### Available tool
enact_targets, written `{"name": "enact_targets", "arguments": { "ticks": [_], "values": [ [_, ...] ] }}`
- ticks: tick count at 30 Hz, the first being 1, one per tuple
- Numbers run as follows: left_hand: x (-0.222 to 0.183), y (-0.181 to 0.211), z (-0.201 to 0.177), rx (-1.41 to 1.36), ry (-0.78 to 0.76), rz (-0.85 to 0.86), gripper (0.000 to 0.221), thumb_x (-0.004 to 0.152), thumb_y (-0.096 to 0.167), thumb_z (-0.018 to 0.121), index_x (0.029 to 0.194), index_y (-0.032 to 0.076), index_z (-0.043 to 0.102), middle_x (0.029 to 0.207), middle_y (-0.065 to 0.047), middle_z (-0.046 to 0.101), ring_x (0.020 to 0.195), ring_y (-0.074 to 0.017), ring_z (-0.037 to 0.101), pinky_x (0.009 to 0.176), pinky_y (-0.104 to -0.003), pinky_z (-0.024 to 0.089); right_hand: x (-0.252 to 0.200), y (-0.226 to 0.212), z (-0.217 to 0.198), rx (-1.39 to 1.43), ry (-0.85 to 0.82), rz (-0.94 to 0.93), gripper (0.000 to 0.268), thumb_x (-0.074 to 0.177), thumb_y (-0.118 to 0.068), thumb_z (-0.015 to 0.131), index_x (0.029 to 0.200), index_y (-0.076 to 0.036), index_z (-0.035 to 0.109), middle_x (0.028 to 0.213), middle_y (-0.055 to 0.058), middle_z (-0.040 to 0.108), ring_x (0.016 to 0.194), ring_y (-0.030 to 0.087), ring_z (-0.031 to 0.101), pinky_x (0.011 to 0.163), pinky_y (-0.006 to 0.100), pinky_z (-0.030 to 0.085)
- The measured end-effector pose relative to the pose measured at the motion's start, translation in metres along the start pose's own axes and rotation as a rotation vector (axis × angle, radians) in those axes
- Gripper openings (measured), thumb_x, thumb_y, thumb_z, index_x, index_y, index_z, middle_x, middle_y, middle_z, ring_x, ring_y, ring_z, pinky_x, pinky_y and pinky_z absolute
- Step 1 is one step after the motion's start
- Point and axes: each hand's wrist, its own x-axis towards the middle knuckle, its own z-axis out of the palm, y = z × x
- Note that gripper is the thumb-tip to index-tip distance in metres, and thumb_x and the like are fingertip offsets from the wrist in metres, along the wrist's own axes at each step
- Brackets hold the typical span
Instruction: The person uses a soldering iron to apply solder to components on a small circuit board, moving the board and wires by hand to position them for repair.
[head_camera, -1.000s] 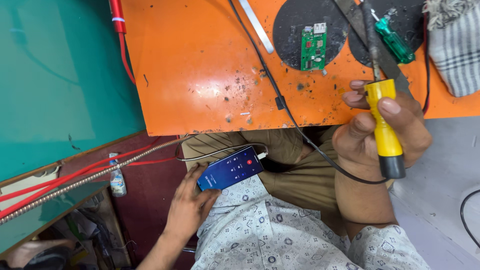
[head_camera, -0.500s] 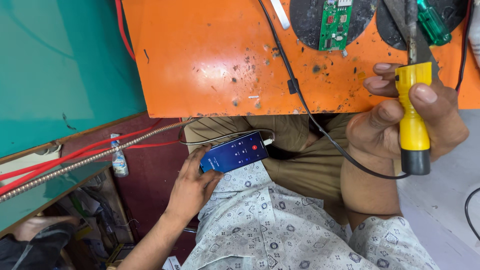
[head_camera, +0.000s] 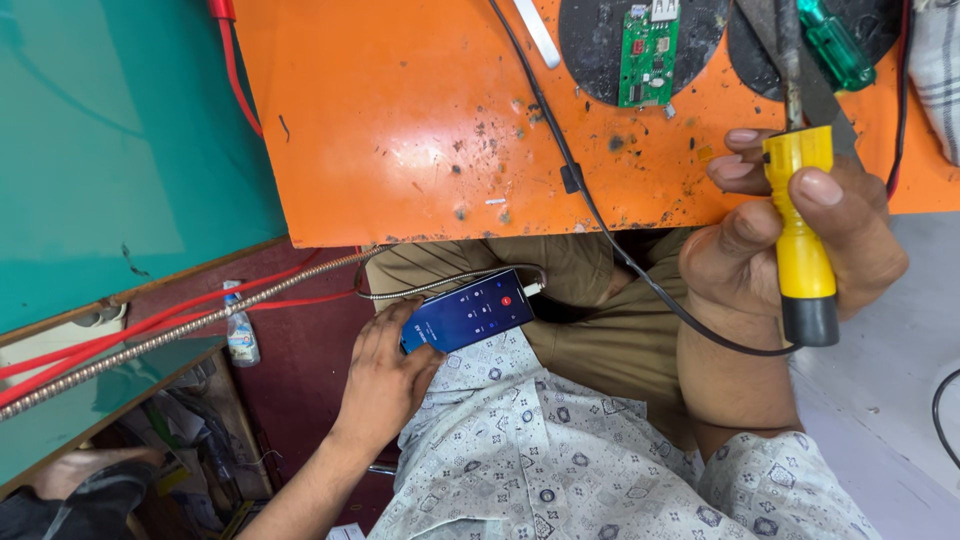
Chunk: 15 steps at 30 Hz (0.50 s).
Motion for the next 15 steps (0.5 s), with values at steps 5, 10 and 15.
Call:
{"name": "enact_targets", "arguments": {
  "ticks": [5,10,15],
  "values": [
    [0.002,0.003,-0.013,-0.033,-0.004,0.001,0.008,0.078,0.021,0.08,0.08,0.014,0.076,0.144,-0.02,0.052,0.138,-0.0413,0.046,0.114,-0.058,0.035,-0.001,-0.002,0.002,0.046,0.032,0.031,0.032,0.114,-0.034,0.062,0.134,-0.014,0.047,0.098,0.015,0.064,0.083,0.025,0.074,0.084,0.034,0.064],
    [0.027,0.037,-0.052,-0.261,0.18,0.09,0.009,0.079,0.014,0.082,0.084,0.011,0.076,0.108,-0.007,0.079,0.117,-0.0304,0.069,0.103,-0.047,0.051,0.004,-0.002,0.008,0.125,0.111,-0.046,0.029,0.11,-0.03,0.064,0.126,-0.01,0.05,0.09,0.016,0.065,0.078,0.028,0.074,0.085,0.043,0.068],
    [0.096,0.079,-0.103,-0.506,0.323,0.319,0.013,0.088,0.005,0.083,0.086,0.005,0.069,0.095,-0.007,0.076,0.091,-0.02,0.079,0.079,-0.032,0.064,0.008,-0.004,0.01,0.202,0.076,-0.077,0.02,0.111,-0.019,0.06,0.124,-0.01,0.049,0.095,0.02,0.067,0.085,0.03,0.076,0.086,0.047,0.068]
  ]
}}
